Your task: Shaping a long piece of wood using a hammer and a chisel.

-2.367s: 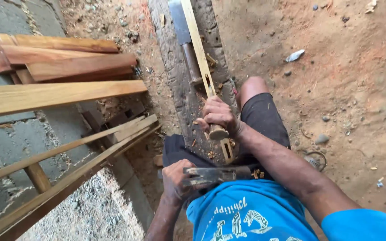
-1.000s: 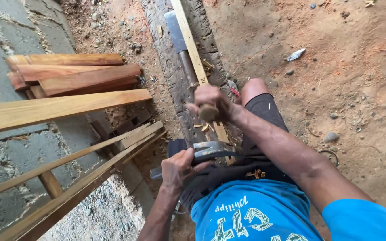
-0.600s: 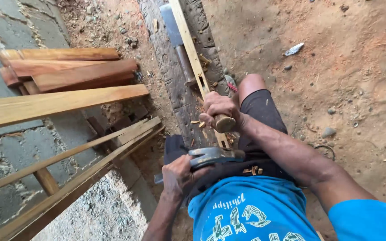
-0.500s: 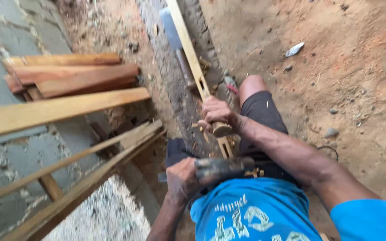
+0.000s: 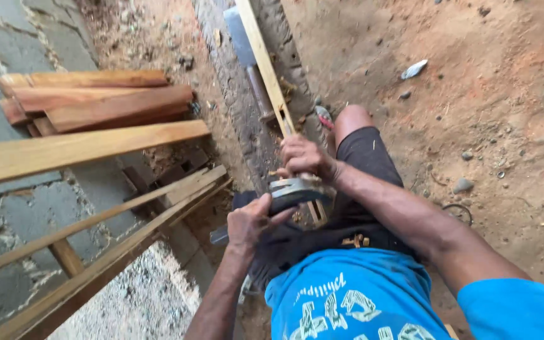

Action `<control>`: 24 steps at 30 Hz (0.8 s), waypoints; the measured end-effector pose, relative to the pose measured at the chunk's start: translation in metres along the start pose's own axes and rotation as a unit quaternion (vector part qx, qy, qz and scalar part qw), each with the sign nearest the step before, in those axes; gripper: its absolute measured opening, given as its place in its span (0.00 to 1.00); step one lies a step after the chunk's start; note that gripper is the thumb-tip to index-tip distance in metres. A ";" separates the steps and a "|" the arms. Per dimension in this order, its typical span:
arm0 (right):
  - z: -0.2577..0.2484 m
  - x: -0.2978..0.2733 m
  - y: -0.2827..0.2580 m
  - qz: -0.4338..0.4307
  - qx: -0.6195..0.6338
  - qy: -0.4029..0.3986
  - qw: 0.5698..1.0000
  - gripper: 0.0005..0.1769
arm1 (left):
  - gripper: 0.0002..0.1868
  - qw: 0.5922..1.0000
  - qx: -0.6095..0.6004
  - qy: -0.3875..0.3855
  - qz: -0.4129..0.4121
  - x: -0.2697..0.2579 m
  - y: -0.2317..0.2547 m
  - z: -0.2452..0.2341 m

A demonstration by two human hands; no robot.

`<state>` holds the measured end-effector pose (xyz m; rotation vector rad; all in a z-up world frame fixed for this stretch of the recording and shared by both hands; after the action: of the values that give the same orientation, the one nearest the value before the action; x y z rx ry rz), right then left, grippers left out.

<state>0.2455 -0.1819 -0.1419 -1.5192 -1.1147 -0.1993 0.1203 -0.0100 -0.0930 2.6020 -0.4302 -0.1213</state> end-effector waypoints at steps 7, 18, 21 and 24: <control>-0.001 0.004 0.007 -0.005 -0.003 -0.022 1.000 0.12 | 0.23 0.999 -0.013 -0.006 -0.033 0.010 -0.014 -0.001; -0.007 0.013 0.016 0.022 -0.053 0.029 0.998 0.14 | 0.31 0.989 0.026 0.001 -0.147 0.022 -0.017 -0.006; 0.000 0.017 0.013 0.025 -0.048 0.036 0.998 0.14 | 0.33 0.998 -0.033 0.034 -0.035 0.018 -0.011 -0.013; 0.003 0.016 0.026 0.005 -0.080 0.044 0.996 0.16 | 0.32 0.977 -0.011 -0.071 -0.201 0.019 -0.015 -0.009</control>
<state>0.2716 -0.1672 -0.1496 -1.6414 -1.0396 -0.3526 0.1437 0.0007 -0.0931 2.6328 0.0560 -0.4461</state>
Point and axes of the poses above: each hand's wrist, its own x-axis towards the middle knuckle, its own z-axis out of the palm, y = z × x, the point moved 3 cm from there along x, towards the middle knuckle, and after that the axes turned 4 degrees about -z, right-handed, at the moved point
